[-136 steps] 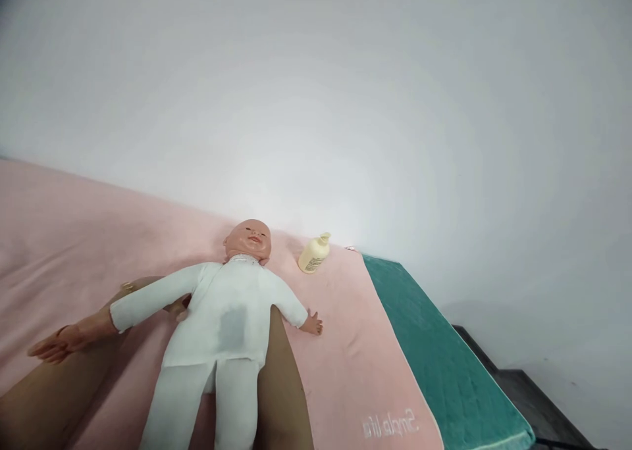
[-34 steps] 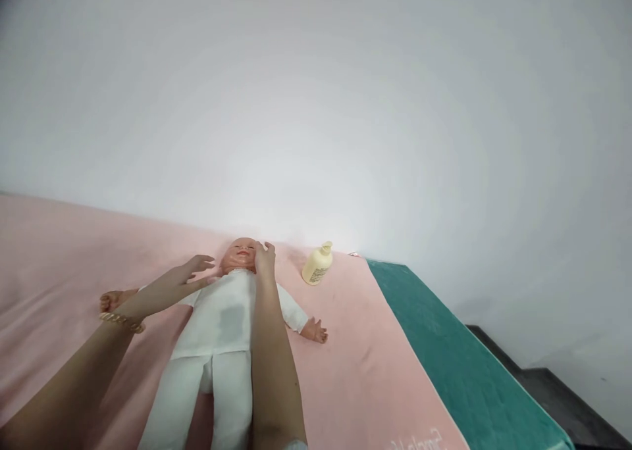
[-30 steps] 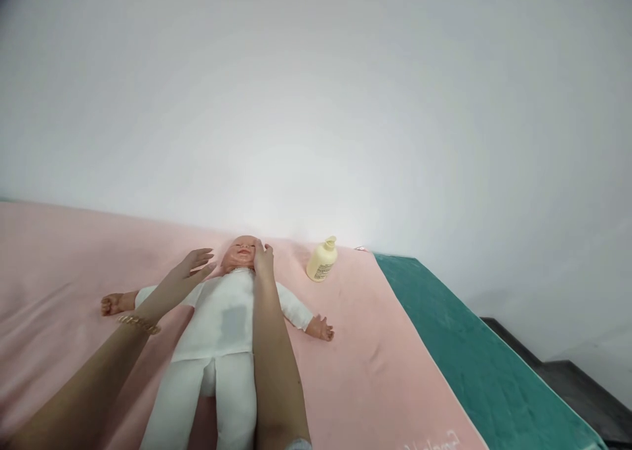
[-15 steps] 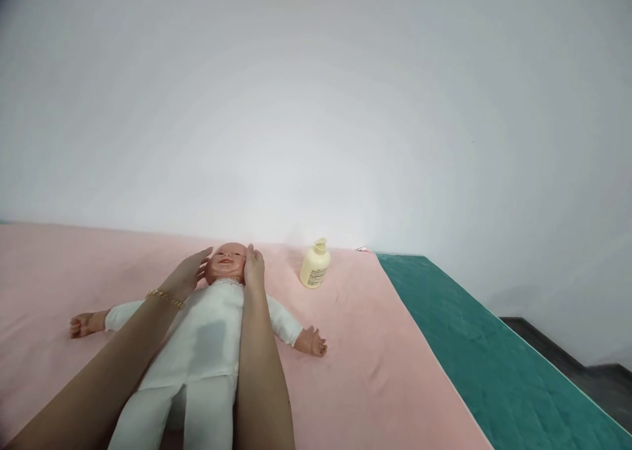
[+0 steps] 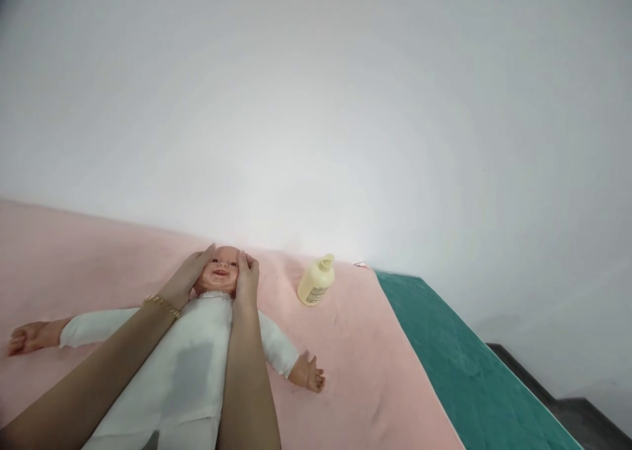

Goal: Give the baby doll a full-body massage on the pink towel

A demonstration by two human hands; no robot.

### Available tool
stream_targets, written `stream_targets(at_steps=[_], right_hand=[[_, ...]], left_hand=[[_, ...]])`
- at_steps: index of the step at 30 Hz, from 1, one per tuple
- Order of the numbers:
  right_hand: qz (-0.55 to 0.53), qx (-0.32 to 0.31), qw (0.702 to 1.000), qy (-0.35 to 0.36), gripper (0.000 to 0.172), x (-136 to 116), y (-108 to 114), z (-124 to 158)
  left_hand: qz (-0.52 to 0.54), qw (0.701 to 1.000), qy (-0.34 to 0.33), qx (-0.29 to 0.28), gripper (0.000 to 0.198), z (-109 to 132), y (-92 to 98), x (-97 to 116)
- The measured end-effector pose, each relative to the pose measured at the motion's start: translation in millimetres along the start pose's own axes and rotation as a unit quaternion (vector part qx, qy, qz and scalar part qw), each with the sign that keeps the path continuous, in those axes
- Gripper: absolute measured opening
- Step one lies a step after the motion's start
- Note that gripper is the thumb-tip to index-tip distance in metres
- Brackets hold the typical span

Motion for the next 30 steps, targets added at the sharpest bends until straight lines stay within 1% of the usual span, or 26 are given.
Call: stream_targets(at_steps=[5, 8, 10, 15, 18, 22, 26, 30], right_hand=[[0.03, 0.006, 0.999, 0.012, 0.041, -4.4, -1.3, 4.4], [0.033, 0.021, 0.999, 0.004, 0.043, -4.5, -0.6, 5.9], [0.028, 0.028, 0.999, -0.005, 0.043, -3.9, -0.3, 6.6], [0.003, 0.039, 0.999, -0.011, 0.041, -2.0, 1.9, 4.9], [-0.006, 0.035, 0.999, -0.007, 0.035, -1.1, 3.3, 1.9], [-0.017, 0.039, 0.999, -0.009, 0.027, 0.1, 5.3, -1.7], [-0.042, 0.055, 0.997, -0.017, 0.028, 1.6, 8.4, -4.2], [-0.058, 0.035, 0.998, -0.018, 0.028, 1.6, 7.3, -5.0]], left_hand=[[-0.012, 1.0, 0.006, 0.006, 0.045, -5.7, 4.0, -4.6], [-0.017, 1.0, 0.008, 0.009, 0.052, -7.5, 6.6, -5.9], [-0.019, 1.0, 0.009, 0.012, 0.053, -7.2, 7.3, -6.0], [-0.013, 1.0, 0.006, 0.019, 0.041, -5.4, 5.0, -5.7], [-0.006, 1.0, 0.006, 0.023, 0.032, -6.8, 4.3, -7.0], [-0.002, 1.0, 0.004, 0.025, 0.029, -10.0, 4.8, -10.1], [-0.002, 1.0, 0.003, 0.029, 0.023, -10.2, 4.6, -11.0], [-0.003, 1.0, 0.001, 0.024, 0.018, -7.8, 2.6, -9.1]])
Point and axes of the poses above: each hand's wrist, its own z-axis away from the middle knuckle, its own y-axis out of the back of the hand, x = y × z, the point moved 5 cm from there along -z, towards the middle knuckle, and after that the axes turned 9 degrees about -x, right-handed, at the moved point
